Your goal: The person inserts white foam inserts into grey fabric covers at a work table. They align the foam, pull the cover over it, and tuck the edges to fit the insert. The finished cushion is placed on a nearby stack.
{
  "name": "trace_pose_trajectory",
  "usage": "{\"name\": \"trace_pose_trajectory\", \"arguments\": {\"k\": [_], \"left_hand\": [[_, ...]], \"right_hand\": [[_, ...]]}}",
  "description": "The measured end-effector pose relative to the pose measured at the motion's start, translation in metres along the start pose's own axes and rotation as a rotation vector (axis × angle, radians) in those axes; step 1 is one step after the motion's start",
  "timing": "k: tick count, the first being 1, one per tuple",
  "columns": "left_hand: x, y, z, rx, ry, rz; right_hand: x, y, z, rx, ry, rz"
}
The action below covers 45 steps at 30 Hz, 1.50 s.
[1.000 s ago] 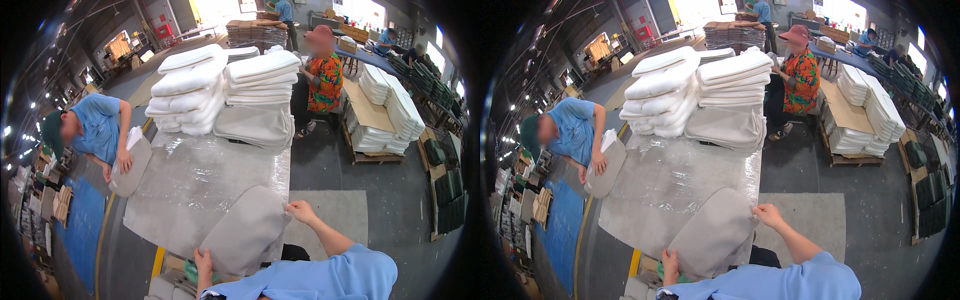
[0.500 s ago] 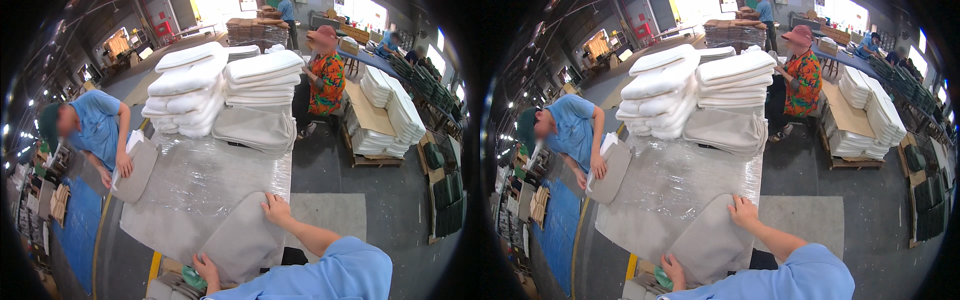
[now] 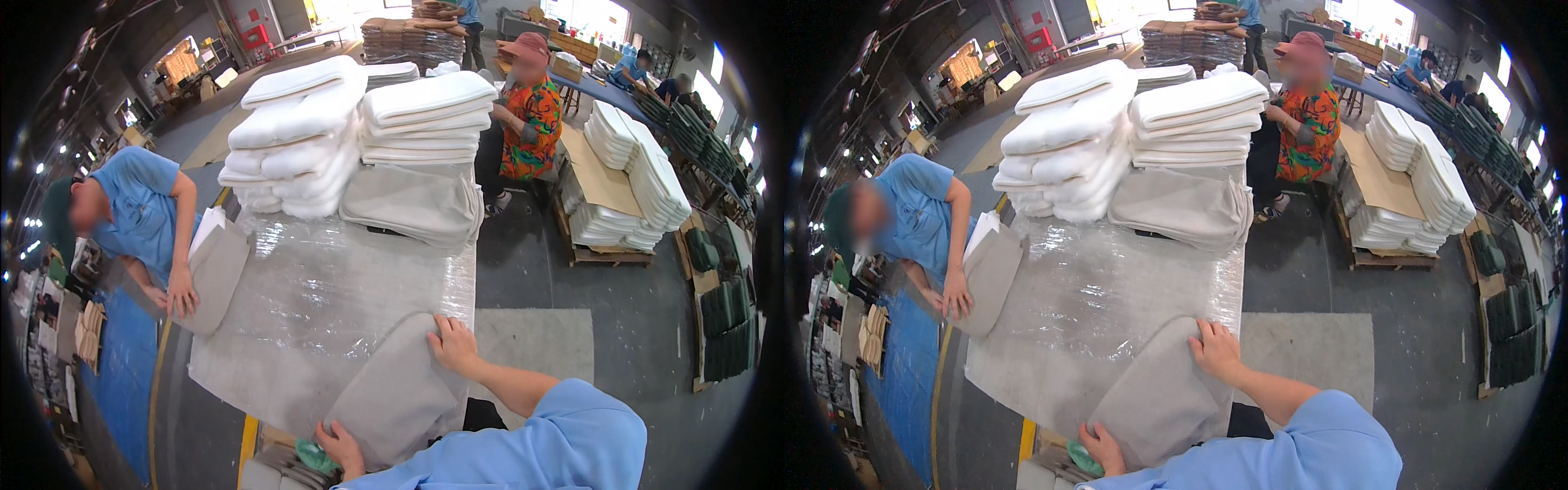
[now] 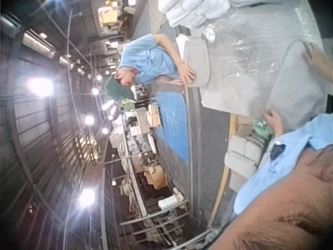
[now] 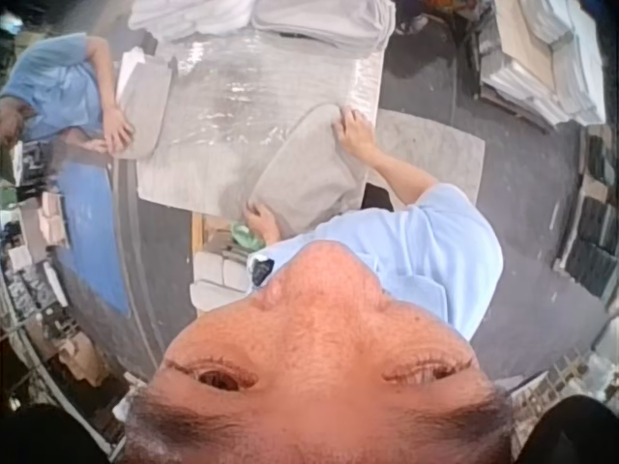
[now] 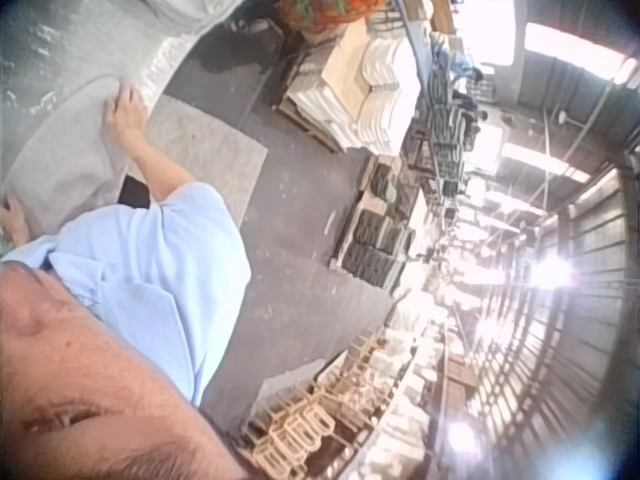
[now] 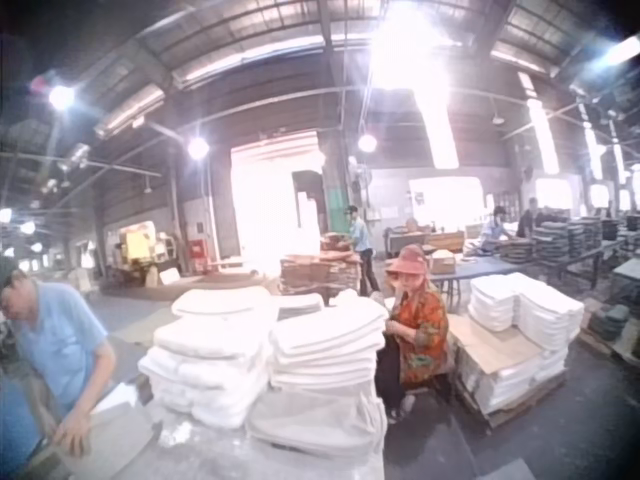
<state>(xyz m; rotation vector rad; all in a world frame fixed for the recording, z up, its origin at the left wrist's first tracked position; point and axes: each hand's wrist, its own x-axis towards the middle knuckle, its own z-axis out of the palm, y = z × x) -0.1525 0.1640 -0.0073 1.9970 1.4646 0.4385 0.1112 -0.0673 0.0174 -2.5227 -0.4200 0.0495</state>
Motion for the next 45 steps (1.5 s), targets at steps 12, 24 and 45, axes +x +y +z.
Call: {"name": "trace_pose_trajectory", "arguments": {"k": [12,24,45], "left_hand": [[0.004,0.001,-0.016,-0.246,-0.077,-0.057],[0.053,0.014,-0.067,-0.942,-0.186,-0.361],[-0.018,-0.03,-0.096,-1.003,-0.326,-0.008]], "right_hand": [[0.012,0.0,0.003,0.07,-0.175,0.055],[0.034,-0.004,-0.021,0.594,-0.163,0.236],[-0.091,0.051,-0.058,1.448,-0.181,0.467]]}}
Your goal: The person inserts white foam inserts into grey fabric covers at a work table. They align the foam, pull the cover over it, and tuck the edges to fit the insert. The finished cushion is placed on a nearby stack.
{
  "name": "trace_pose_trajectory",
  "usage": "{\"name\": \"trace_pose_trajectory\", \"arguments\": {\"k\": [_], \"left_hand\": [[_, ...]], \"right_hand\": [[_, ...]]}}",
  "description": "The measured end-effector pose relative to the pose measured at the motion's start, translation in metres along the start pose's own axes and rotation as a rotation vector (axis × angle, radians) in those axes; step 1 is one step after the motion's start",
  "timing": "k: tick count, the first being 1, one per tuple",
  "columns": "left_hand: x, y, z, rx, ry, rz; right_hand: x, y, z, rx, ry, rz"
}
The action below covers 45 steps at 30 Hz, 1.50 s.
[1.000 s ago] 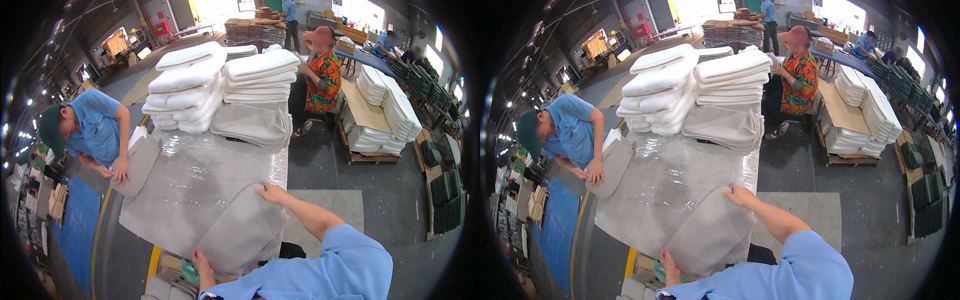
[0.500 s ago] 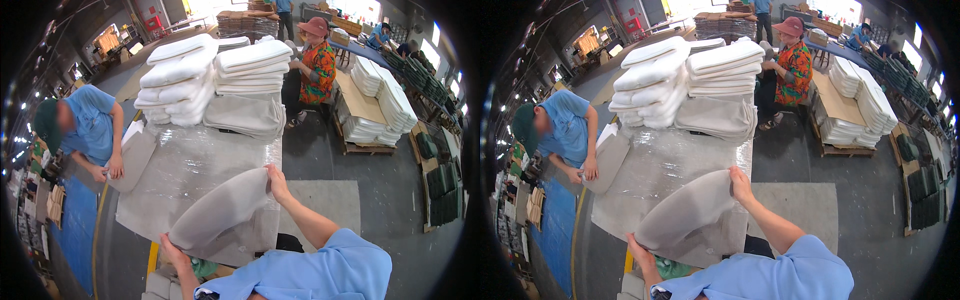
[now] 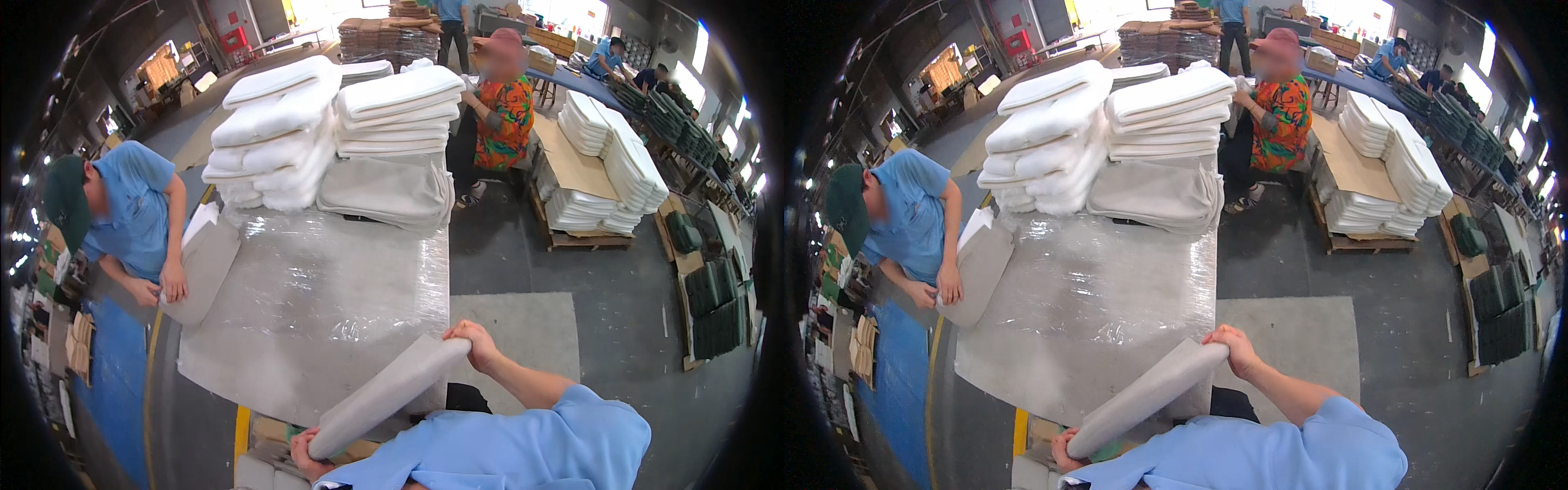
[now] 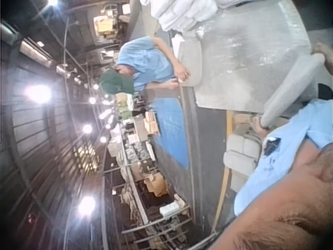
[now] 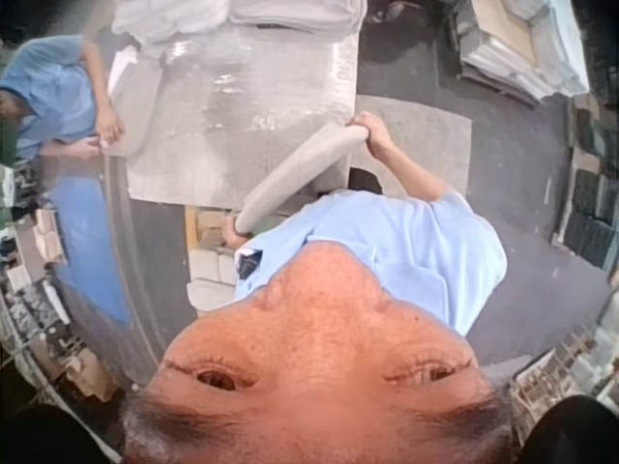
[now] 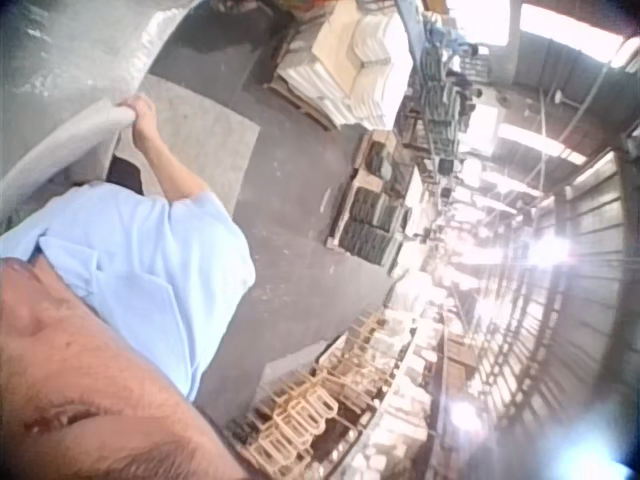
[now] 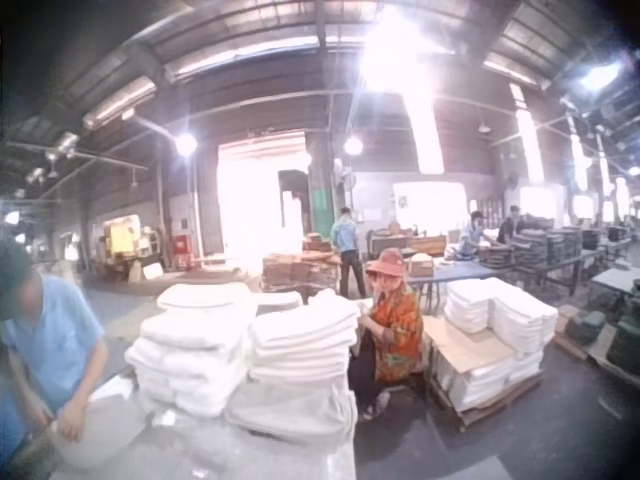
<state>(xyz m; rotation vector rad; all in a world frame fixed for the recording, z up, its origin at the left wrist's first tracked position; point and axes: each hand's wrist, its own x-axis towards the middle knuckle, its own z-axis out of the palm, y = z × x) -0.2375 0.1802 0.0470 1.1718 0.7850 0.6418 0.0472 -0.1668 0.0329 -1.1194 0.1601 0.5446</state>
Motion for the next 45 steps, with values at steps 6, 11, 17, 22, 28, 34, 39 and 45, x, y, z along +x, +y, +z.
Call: {"name": "trace_pose_trajectory", "arguments": {"k": [6,11,17,22,28,34,39,45], "left_hand": [[0.001,-0.022,-0.053,0.086,-0.38,-0.28],[0.05,-0.009,-0.002,0.958,-0.712,-0.317],[0.079,-0.029,0.124,1.455,-0.973,0.109],[0.078,-0.04,0.14,1.346,-1.005,0.064],[0.072,-0.04,0.129,1.165,-0.788,-0.016],[0.106,-0.022,0.077,1.334,-0.928,-0.182],[0.088,-0.034,0.067,1.436,-0.732,-0.105],[0.076,-0.049,0.073,1.383,-0.482,-0.029]], "right_hand": [[0.002,-0.015,-0.024,-0.456,-0.148,0.288],[0.047,-0.004,0.029,-1.49,-0.284,0.109],[0.07,0.038,0.049,-1.687,-0.407,-0.034],[0.034,0.022,0.063,-1.25,-0.329,-0.344],[0.03,0.006,0.05,-1.572,-0.331,-0.227],[0.072,0.02,0.069,-0.791,-0.041,0.615],[0.081,0.039,0.076,-0.539,0.108,0.603],[0.08,0.033,0.097,-0.822,0.126,0.495]]}}
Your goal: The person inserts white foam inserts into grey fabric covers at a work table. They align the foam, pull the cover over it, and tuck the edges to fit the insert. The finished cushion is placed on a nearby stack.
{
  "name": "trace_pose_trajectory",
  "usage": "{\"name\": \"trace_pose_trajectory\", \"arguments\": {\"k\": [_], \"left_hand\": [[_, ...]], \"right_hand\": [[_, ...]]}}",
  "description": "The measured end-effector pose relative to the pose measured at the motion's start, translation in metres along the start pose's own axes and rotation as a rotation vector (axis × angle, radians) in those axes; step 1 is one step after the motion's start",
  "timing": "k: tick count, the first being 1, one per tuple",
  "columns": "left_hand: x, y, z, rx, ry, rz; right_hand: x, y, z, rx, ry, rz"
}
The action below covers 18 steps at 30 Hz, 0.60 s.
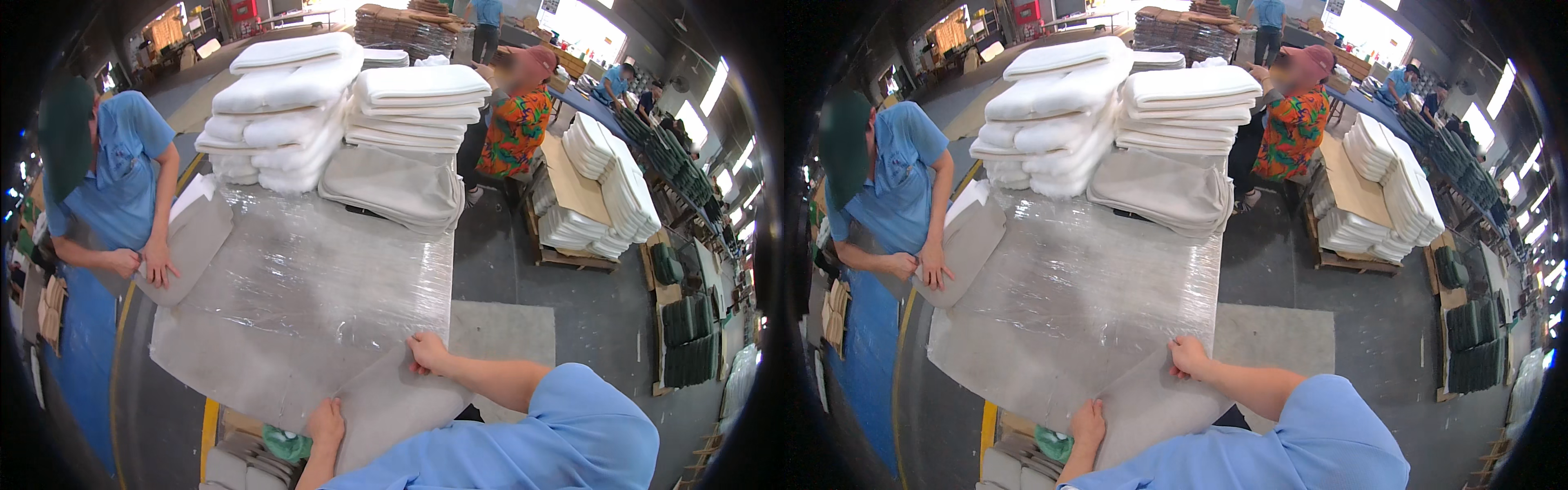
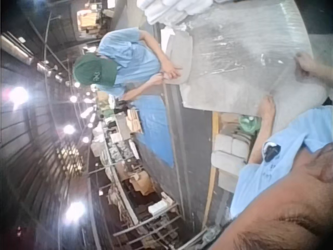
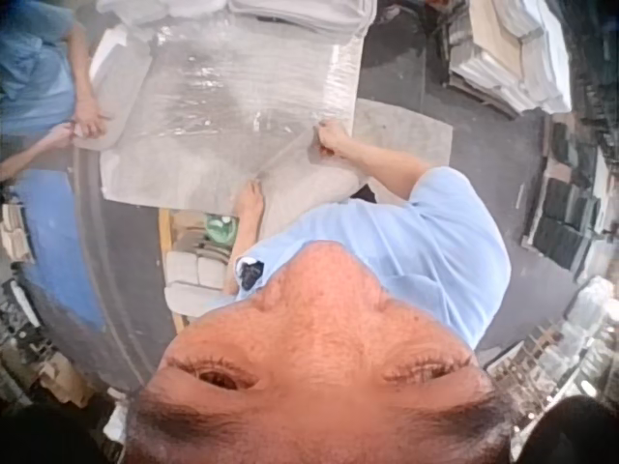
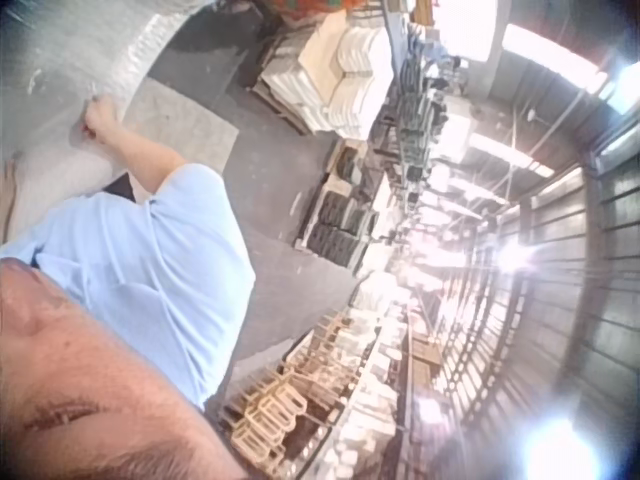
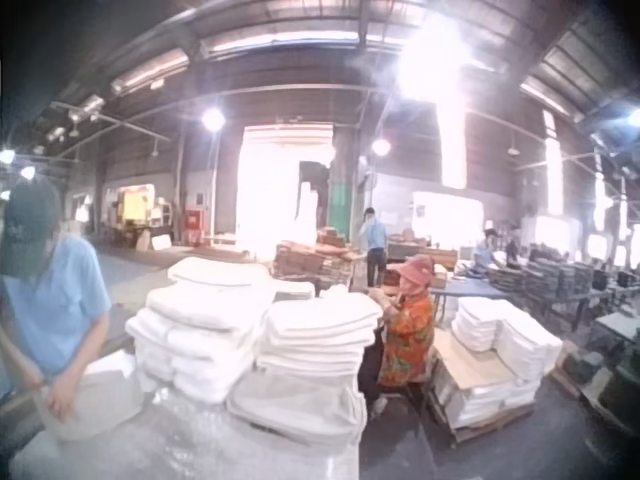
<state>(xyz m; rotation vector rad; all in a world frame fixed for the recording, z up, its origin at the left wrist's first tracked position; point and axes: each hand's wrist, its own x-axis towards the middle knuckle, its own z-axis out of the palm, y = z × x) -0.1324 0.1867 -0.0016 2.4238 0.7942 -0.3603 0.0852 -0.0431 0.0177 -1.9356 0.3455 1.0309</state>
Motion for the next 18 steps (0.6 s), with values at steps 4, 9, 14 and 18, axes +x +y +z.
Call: {"name": "trace_pose_trajectory", "arguments": {"k": [4,9,14,18], "left_hand": [[0.012,0.003,0.004,0.03,-0.015,-0.036],[0.013,0.001,0.011,0.023,0.038,-0.031],[0.013,0.001,0.013,0.003,0.106,0.006],[0.009,0.004,0.007,0.034,0.049,0.044]], "right_hand": [[0.006,-0.002,0.004,-0.039,0.068,-0.035],[0.012,0.002,0.01,-0.1,0.108,-0.08],[0.012,0.006,0.009,-0.194,0.099,-0.2],[0.005,0.004,0.004,-0.171,0.086,-0.212]]}}
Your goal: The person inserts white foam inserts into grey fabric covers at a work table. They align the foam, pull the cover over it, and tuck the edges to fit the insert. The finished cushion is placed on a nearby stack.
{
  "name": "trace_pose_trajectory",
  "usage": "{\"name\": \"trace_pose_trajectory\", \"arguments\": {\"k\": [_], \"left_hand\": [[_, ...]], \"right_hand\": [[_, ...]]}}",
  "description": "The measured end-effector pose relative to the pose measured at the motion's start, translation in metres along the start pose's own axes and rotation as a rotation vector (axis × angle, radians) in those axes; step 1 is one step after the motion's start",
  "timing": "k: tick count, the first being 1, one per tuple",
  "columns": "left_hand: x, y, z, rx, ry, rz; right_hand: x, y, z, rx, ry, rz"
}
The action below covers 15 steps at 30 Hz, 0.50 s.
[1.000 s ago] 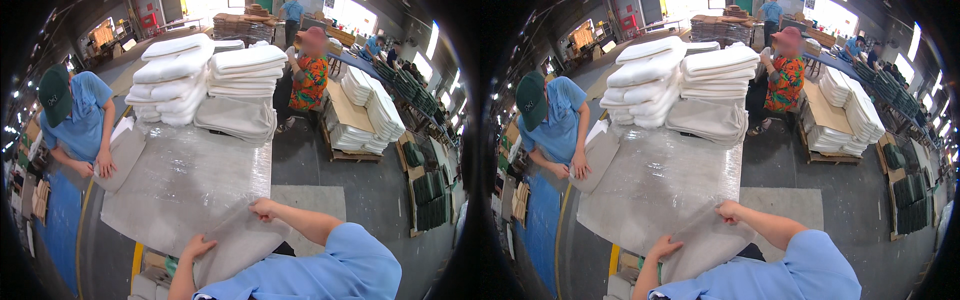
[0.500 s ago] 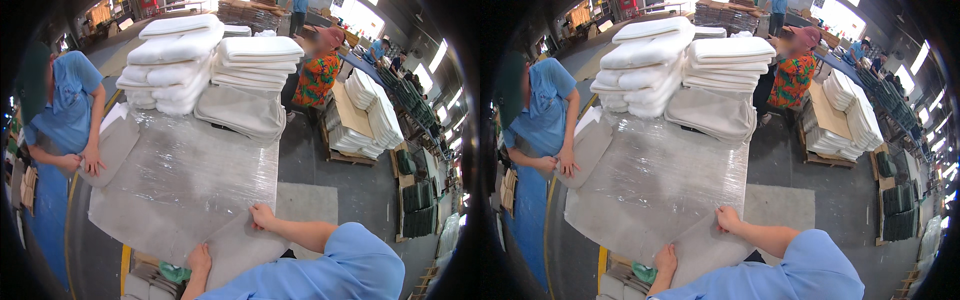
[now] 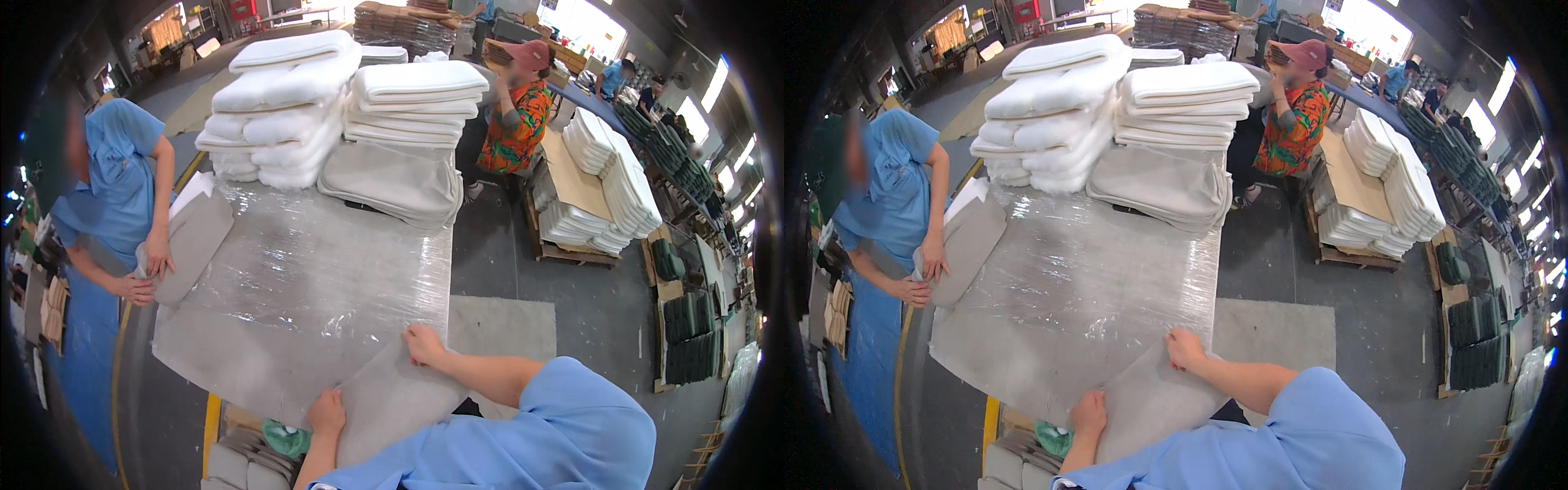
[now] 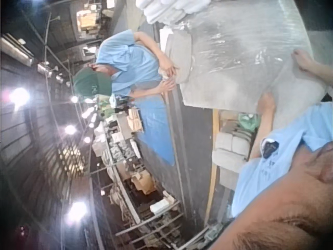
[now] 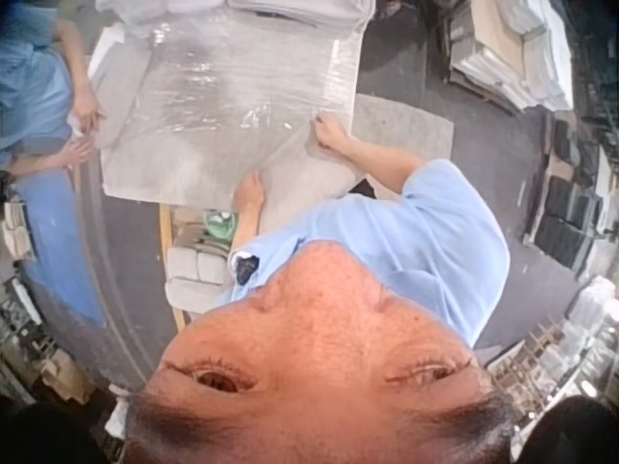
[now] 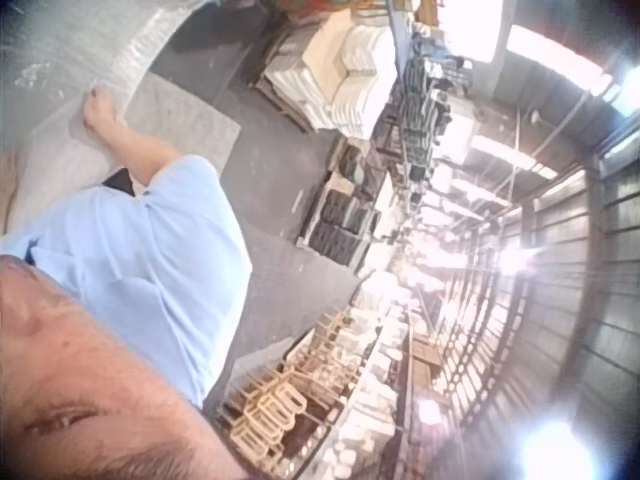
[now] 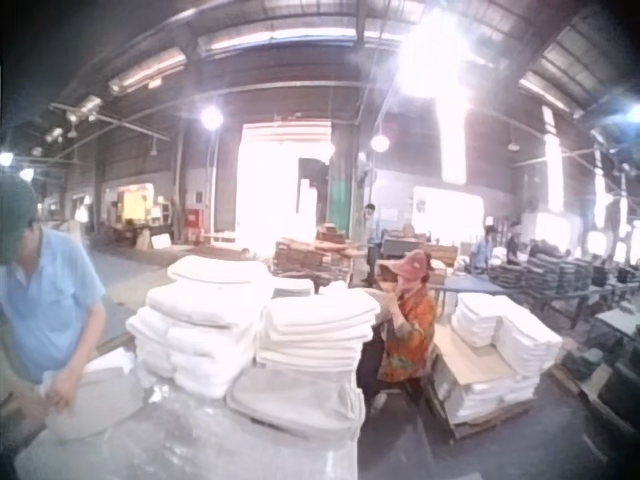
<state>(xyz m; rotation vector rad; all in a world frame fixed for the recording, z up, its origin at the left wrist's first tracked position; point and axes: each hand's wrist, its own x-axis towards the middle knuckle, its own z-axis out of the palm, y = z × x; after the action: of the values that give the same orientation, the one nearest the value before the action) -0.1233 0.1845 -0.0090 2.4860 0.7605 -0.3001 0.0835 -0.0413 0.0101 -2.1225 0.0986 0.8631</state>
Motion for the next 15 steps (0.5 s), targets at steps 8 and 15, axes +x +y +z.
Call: {"name": "trace_pose_trajectory", "arguments": {"k": [8,15], "left_hand": [[-0.077,-0.038,-0.063,-0.423,-0.284,0.042],[-0.113,-0.045,-0.035,-0.738,-0.359,-0.006]], "right_hand": [[-0.071,-0.005,-0.063,-0.534,-0.373,-0.498],[-0.063,0.059,-0.065,-0.751,-0.542,-0.496]]}}
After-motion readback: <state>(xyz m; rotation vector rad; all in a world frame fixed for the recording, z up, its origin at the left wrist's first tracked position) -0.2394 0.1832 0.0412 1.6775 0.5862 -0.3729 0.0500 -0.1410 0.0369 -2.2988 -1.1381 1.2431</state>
